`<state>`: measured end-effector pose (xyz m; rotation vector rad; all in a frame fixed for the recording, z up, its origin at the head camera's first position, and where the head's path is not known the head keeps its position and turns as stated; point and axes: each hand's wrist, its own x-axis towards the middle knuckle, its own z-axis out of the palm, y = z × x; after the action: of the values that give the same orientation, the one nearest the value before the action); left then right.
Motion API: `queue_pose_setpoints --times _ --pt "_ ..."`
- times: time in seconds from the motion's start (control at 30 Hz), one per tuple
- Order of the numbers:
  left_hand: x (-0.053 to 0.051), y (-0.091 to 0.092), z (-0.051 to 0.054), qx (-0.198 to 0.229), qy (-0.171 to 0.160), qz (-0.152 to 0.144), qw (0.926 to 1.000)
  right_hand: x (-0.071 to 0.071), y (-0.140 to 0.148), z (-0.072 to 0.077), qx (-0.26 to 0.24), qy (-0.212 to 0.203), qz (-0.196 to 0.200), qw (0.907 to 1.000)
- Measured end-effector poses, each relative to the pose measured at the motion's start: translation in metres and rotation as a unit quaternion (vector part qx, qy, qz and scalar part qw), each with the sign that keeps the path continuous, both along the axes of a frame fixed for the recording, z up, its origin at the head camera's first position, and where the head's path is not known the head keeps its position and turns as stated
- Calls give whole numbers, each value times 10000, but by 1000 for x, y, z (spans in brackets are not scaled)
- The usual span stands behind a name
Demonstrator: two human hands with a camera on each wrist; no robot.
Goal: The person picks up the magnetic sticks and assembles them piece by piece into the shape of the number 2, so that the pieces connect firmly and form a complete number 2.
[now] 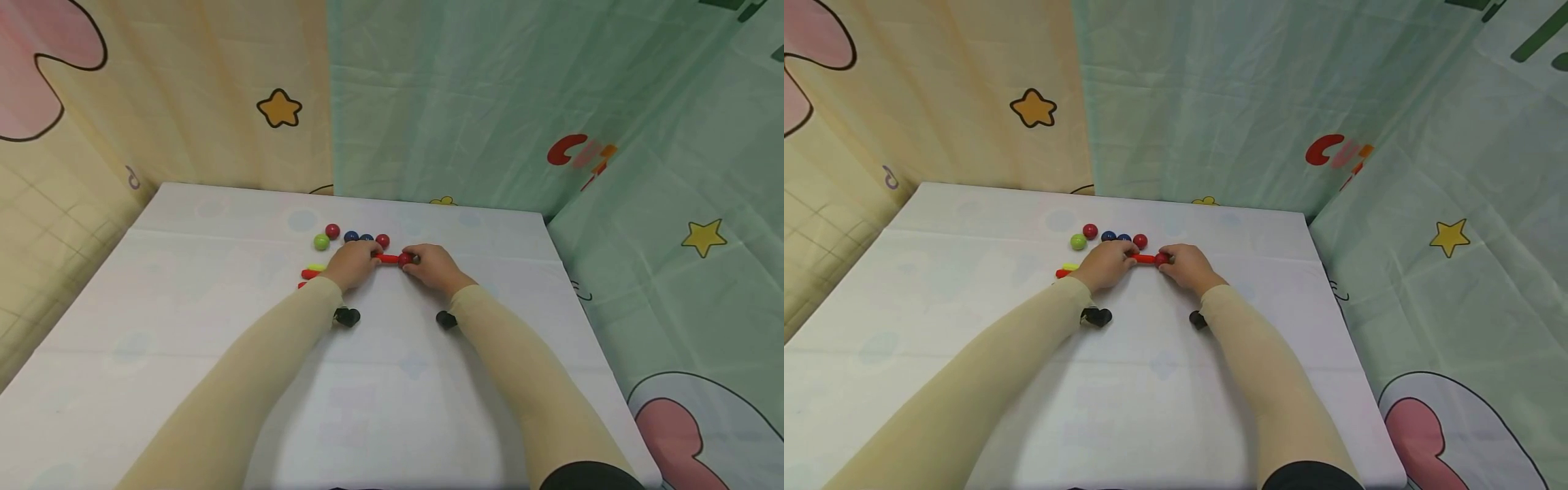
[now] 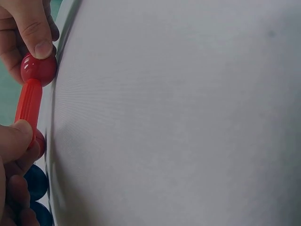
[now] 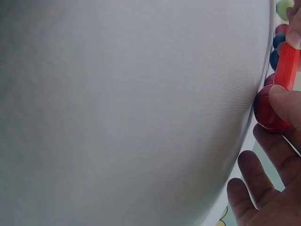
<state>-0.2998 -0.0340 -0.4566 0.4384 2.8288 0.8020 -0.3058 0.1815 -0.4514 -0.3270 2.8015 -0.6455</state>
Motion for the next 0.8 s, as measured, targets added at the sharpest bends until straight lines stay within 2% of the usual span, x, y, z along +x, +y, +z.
queue_pose_setpoints --times 0.8 --pt "2 -4 1 -11 -43 -67 10000 2 -1 3 61 31 6 10000"
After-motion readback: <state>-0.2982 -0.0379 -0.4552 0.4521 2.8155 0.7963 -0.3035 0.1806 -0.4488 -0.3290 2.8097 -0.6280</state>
